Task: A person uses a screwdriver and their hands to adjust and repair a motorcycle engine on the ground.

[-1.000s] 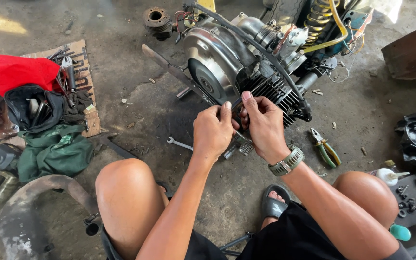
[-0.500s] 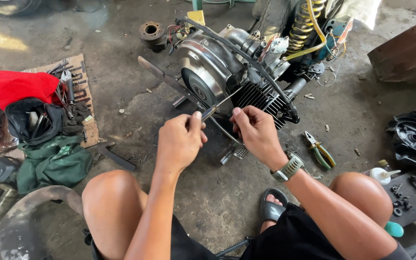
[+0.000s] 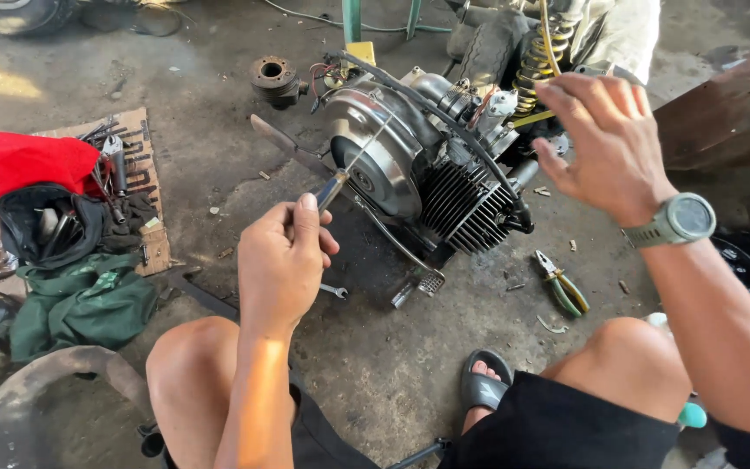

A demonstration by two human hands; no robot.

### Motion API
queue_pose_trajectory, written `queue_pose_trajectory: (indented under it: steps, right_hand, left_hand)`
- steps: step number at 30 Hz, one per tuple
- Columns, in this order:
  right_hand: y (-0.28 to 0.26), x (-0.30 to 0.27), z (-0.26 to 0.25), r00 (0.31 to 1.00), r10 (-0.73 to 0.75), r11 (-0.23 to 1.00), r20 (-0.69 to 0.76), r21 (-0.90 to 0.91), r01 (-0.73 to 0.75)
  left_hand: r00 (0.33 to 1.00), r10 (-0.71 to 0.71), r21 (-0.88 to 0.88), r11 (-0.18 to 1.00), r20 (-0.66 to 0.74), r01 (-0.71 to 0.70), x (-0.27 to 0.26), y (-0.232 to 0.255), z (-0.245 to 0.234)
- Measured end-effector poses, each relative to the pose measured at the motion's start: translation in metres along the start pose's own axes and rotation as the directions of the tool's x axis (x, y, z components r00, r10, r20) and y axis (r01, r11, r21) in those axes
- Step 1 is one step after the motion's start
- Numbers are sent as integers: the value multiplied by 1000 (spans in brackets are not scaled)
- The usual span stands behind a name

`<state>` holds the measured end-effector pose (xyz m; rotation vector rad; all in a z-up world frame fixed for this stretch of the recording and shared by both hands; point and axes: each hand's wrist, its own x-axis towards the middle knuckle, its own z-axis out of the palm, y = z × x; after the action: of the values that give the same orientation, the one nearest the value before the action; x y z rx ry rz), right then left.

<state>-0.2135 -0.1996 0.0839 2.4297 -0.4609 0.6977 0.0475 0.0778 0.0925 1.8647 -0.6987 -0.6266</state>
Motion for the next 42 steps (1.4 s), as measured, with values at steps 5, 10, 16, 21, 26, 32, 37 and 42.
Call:
queue_pose_trajectory:
  steps: [5,10,16,21,26,32,37,42]
  right_hand:
    - [2,7,21,986,-137,975,95,-161,151]
    - [3,16,39,972,-233,936,26,-266,231]
    - [6,14,51,976,-205,941,70,-260,216]
    - [8,12,53,979,-185,957,88,-209,200]
    - [10,12,54,979,-200,961,48,-183,206]
    - [13,13,51,972,-234,954,16,-189,232]
    - [14,13,51,969,-249,949,9,-196,246]
    - [13,15,47,965,-263,952,-16,-170,257]
  left_hand:
    - [993,103,-65,992,-51,-107,4,-11,-3]
    - [988,109,-117,986,-109,-122,3,-11,-11]
    - [984,173,-19,984,-48,-174,3,-20,2]
    - [991,94,-73,993,96,-88,-1,-25,51]
    - [991,132,-177,975,-28,-135,-8,-58,107]
    - [923,332,-155,919,-193,-363,-1,-78,138]
    - [887,405,-143,887,-222,-440,7,-79,144]
    - [840,469,-124,849,-272,-514,9,-79,143]
